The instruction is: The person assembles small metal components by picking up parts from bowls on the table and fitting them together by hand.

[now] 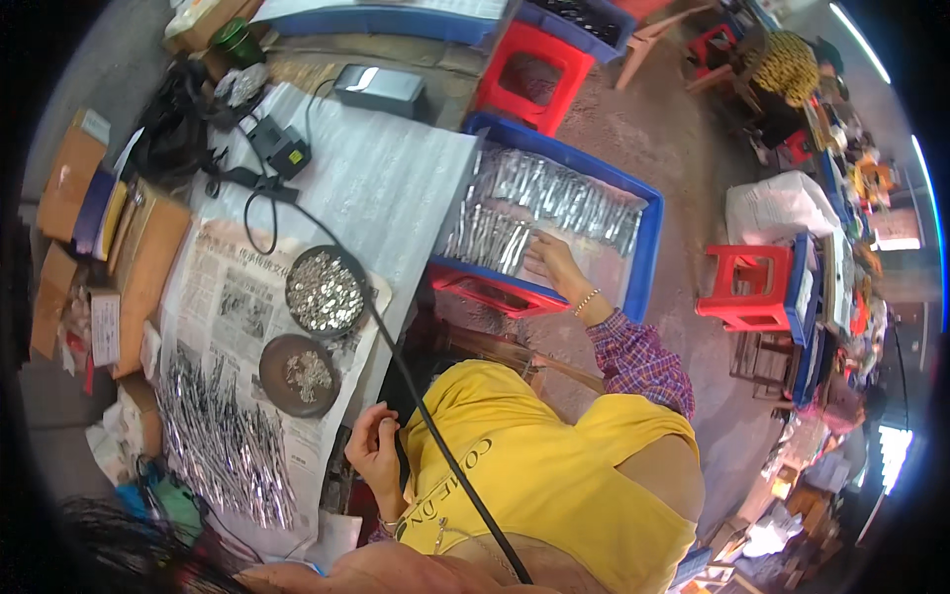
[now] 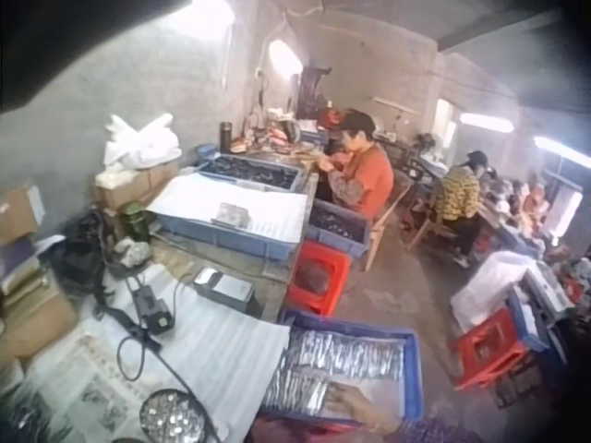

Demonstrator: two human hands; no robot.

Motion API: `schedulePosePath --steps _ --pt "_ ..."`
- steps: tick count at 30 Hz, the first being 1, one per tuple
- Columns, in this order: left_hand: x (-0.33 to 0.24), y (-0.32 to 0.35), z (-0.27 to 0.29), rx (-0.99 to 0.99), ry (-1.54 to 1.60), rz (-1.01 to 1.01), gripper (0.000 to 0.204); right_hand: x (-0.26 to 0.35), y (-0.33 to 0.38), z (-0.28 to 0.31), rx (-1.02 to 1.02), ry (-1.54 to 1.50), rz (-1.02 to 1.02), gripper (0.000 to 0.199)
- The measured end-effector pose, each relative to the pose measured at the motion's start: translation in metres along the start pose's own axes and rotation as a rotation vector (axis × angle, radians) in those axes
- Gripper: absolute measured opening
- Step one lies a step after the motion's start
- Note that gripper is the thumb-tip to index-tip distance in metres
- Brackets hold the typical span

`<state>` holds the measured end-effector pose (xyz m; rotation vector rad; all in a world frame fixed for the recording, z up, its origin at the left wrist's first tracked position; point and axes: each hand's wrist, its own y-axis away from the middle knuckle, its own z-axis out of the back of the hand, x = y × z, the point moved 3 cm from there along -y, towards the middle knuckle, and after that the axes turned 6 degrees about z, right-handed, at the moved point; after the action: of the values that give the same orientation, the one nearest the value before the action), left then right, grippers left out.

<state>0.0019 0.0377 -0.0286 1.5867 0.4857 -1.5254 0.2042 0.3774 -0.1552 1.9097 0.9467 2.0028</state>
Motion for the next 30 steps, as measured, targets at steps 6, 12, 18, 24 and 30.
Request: schedulePosePath --steps 6,12,18,24,30 --pt "-0.014 0.004 0.008 -0.003 -0.159 -0.068 0.017 -0.003 0.005 0.002 0.079 0.142 0.017 0.052" --pt "-0.04 0.015 0.027 0.054 -0.119 -0.113 0.017 0.017 0.013 0.007 0.02 0.263 0.323 0.045" --pt "-0.045 0.013 0.089 -0.379 -0.566 -0.319 0.017 0.035 0.05 -0.066 0.215 0.348 0.505 0.026" --pt "-0.033 -0.016 0.127 -0.548 -0.747 -0.312 0.018 0.025 0.138 -0.166 0.768 0.458 0.481 0.018" --pt "-0.022 -0.036 0.117 -0.557 -0.911 -0.222 0.014 0.001 0.179 -0.208 1.088 0.576 0.545 0.017"
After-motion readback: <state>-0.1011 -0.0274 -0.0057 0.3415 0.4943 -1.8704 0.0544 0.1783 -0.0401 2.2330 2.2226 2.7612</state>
